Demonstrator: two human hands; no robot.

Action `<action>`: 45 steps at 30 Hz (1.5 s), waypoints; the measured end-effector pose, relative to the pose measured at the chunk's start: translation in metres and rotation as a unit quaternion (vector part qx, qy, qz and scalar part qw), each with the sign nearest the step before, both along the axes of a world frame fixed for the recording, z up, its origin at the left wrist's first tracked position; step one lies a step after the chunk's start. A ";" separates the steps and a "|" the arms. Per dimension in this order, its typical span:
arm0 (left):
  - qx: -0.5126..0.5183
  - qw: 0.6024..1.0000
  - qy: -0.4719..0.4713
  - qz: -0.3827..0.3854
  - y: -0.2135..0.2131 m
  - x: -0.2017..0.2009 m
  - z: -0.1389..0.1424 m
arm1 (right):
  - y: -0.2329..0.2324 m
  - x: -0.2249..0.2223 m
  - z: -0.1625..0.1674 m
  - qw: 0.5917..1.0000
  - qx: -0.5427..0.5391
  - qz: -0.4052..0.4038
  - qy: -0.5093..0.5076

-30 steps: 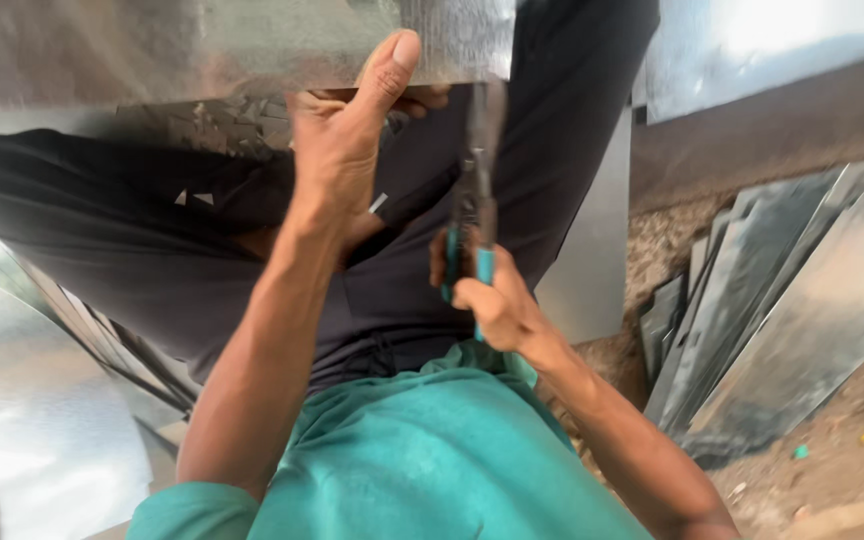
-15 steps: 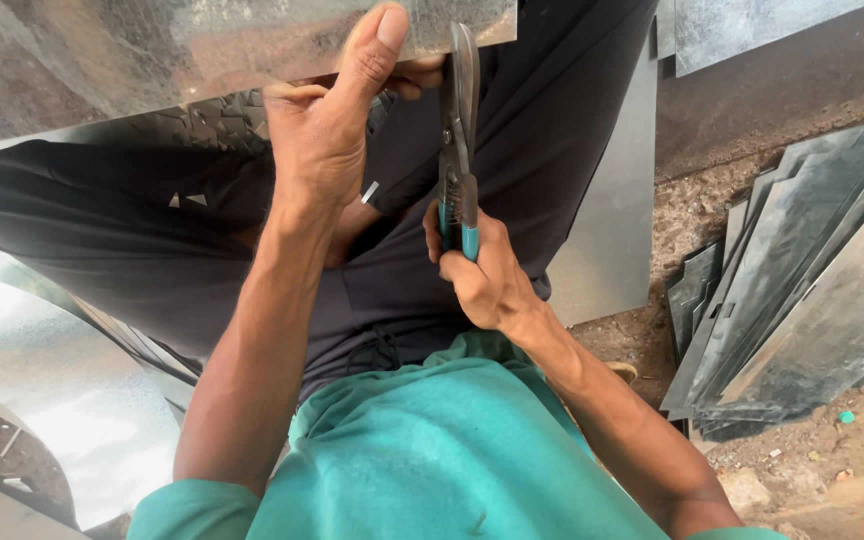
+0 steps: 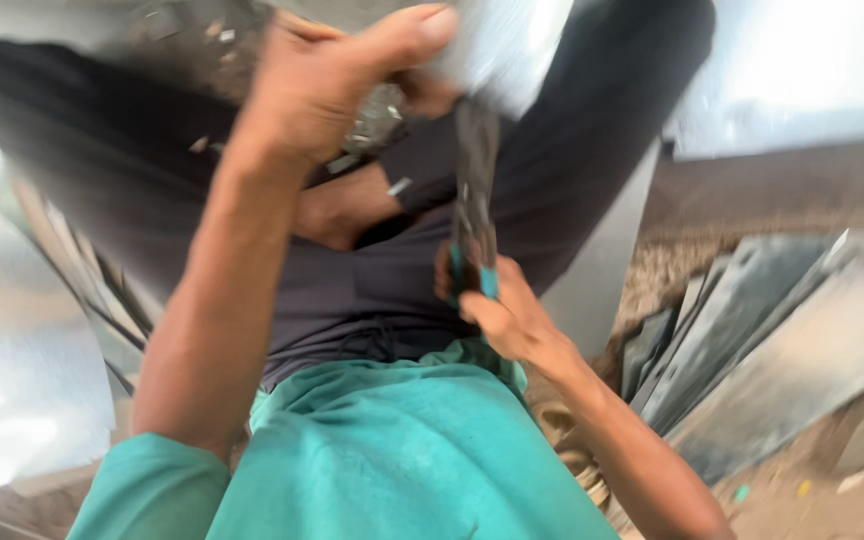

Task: The person sits on the floor and uses tin snips to cut a rectangular metal sheet. They repeatedly trim the edges of the sheet, adjusting its position on their lap to access different sides. Small metal scraps fall onto the floor as the cutting progresses.

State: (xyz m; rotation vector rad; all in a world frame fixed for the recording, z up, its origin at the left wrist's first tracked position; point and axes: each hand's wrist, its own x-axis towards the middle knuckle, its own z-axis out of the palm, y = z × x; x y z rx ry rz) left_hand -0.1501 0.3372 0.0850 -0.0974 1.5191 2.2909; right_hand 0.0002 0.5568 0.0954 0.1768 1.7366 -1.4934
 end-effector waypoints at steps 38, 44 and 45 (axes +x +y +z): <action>0.064 0.991 0.071 0.088 -0.150 0.053 -0.017 | -0.107 -0.099 0.019 0.946 0.132 0.243 0.170; -0.135 0.980 0.109 0.099 -0.114 0.044 -0.001 | -0.094 -0.094 0.025 0.942 0.208 0.220 0.143; -0.168 0.975 0.109 0.099 -0.110 0.042 0.002 | -0.090 -0.092 0.025 0.943 0.216 0.215 0.136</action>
